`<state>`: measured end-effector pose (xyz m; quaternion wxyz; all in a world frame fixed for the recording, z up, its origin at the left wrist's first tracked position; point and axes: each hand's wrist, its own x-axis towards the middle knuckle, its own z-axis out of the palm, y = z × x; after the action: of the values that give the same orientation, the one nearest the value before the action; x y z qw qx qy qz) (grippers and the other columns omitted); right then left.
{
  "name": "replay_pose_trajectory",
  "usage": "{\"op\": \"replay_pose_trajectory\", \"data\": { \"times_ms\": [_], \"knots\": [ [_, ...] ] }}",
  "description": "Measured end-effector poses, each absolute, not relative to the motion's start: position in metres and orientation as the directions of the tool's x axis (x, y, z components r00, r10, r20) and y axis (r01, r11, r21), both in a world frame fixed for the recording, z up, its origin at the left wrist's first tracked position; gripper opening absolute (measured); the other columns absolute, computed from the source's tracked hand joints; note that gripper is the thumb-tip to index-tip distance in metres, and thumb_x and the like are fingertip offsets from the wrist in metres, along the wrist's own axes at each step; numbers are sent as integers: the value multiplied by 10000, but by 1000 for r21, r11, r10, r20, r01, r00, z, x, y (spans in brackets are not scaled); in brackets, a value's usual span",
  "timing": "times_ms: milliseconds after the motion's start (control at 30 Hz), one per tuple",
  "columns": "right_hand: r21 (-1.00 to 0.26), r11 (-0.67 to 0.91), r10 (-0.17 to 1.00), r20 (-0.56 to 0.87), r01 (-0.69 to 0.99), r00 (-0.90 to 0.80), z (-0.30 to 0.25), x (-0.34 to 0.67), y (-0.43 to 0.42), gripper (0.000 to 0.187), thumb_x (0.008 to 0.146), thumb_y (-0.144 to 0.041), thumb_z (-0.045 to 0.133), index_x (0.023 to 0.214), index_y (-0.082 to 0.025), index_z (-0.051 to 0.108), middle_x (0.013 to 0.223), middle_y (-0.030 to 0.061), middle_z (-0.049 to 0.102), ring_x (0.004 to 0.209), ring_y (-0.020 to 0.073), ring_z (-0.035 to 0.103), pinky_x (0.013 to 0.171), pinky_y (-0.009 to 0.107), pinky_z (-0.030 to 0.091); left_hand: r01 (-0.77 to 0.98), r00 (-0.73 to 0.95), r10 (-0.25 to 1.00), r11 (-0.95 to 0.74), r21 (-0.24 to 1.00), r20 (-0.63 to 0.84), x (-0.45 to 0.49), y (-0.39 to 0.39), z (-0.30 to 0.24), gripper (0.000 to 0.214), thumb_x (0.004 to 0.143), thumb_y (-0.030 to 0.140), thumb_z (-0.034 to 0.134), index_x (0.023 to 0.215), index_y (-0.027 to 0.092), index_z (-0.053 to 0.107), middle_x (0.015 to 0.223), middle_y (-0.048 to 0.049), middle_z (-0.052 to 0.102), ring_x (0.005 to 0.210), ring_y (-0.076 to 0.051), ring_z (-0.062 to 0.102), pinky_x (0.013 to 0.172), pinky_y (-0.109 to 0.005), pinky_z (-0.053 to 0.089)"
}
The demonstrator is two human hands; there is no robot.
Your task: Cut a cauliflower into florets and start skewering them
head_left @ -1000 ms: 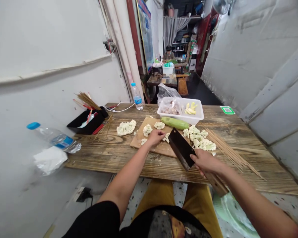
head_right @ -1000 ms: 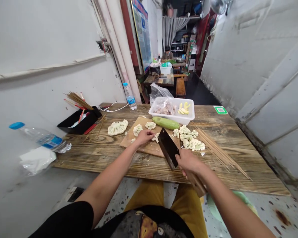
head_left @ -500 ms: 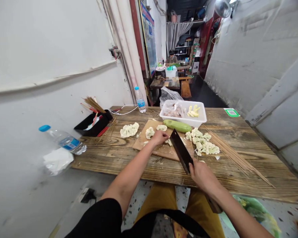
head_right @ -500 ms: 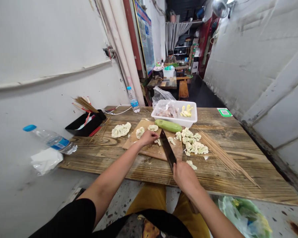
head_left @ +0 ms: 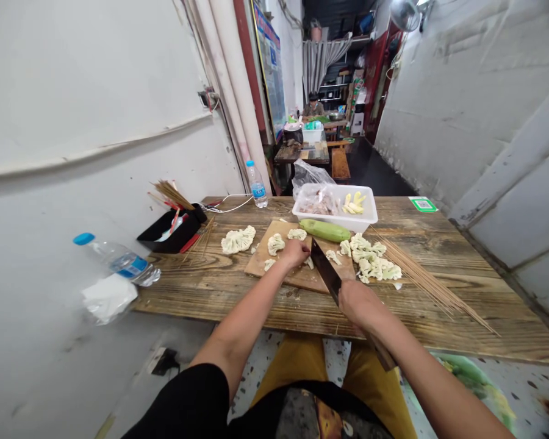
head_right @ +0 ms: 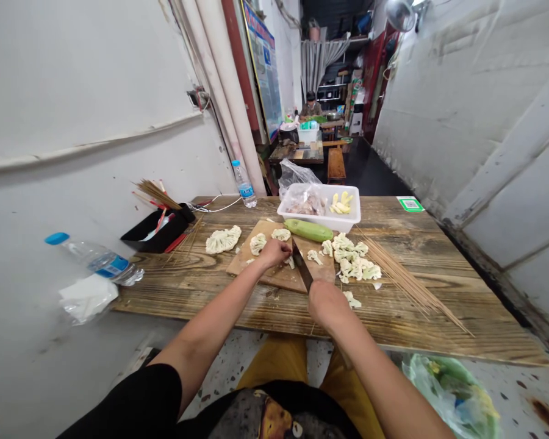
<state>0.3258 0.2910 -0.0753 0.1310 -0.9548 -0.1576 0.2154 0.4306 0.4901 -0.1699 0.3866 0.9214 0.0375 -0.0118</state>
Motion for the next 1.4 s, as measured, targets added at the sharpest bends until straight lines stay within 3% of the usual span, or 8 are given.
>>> {"op": "replay_pose_trajectory", "data": {
  "times_ms": [233, 433, 567, 633, 800, 1000, 1200, 1400],
  "knots": [
    [-468, -882, 210, -311, 43, 927, -64, 310, 241, 285, 938, -243, 262, 964, -121, 518, 417, -5, 542, 378, 156, 563, 478, 238, 404, 36, 994, 99, -647, 762, 37, 425, 519, -174, 163, 751, 163, 567, 847, 126, 694, 797, -38, 699, 726, -143, 617, 695, -238, 474],
    [-704, -708, 185, -246, -45, 951, -94, 281, 202, 256, 931, -400, 262, 831, -226, 420, 365, -65, 478, 334, 166, 530, 443, 251, 407, -18, 997, 40, -659, 752, 59, 423, 513, -180, 212, 775, 105, 482, 840, 132, 681, 843, -37, 699, 805, -150, 624, 781, -253, 474],
    [-777, -619, 137, -256, -119, 957, -112, 260, 182, 302, 907, -504, 292, 766, -253, 382, 378, -71, 475, 324, 172, 512, 421, 267, 395, -95, 994, -105, -698, 710, 30, 421, 506, -179, 346, 693, 243, 690, 1027, 157, 676, 998, -67, 703, 893, -202, 636, 827, -288, 481],
    [-783, -605, 72, -240, -149, 968, -116, 251, 172, 321, 895, -532, 314, 737, -259, 370, 376, -65, 475, 328, 173, 503, 438, 279, 408, -136, 984, -180, -728, 672, 5, 421, 503, -179, 417, 620, 195, 747, 1033, 182, 688, 1060, -71, 698, 944, -220, 635, 863, -291, 473],
    [-814, -536, -98, -203, -224, 974, -120, 231, 148, 336, 880, -557, 341, 711, -267, 365, 384, -52, 479, 356, 173, 505, 463, 289, 419, -51, 998, -54, -787, 614, 14, 427, 498, -178, 309, 723, 176, 626, 1022, 166, 701, 937, -77, 720, 875, -217, 657, 821, -293, 488],
    [-826, -453, -241, -249, -336, 938, -132, 210, 122, 362, 851, -590, 380, 695, -263, 376, 378, -59, 474, 341, 167, 480, 433, 286, 399, -383, 872, -488, -706, 595, -18, 444, 475, -167, 645, 623, 72, 615, 1245, 243, 597, 1252, -59, 615, 1080, -225, 586, 877, -275, 455],
    [-825, -403, -321, -278, -396, 905, -151, 195, 101, 378, 842, -612, 387, 710, -257, 383, 410, -56, 506, 355, 165, 502, 442, 296, 420, -349, 867, -479, -779, 521, -137, 464, 451, -142, 505, 593, 58, 575, 1046, 227, 724, 804, -14, 716, 685, -170, 610, 646, -215, 439],
    [-794, -411, -302, -345, -448, 889, -164, 200, 90, 406, 821, -647, 370, 704, -260, 407, 381, -45, 505, 372, 171, 518, 456, 294, 445, -344, 876, -482, -644, 684, -13, 483, 405, -128, 312, 636, 168, 658, 935, 160, 745, 789, -31, 713, 685, -149, 606, 632, -212, 441]
  ]
}}
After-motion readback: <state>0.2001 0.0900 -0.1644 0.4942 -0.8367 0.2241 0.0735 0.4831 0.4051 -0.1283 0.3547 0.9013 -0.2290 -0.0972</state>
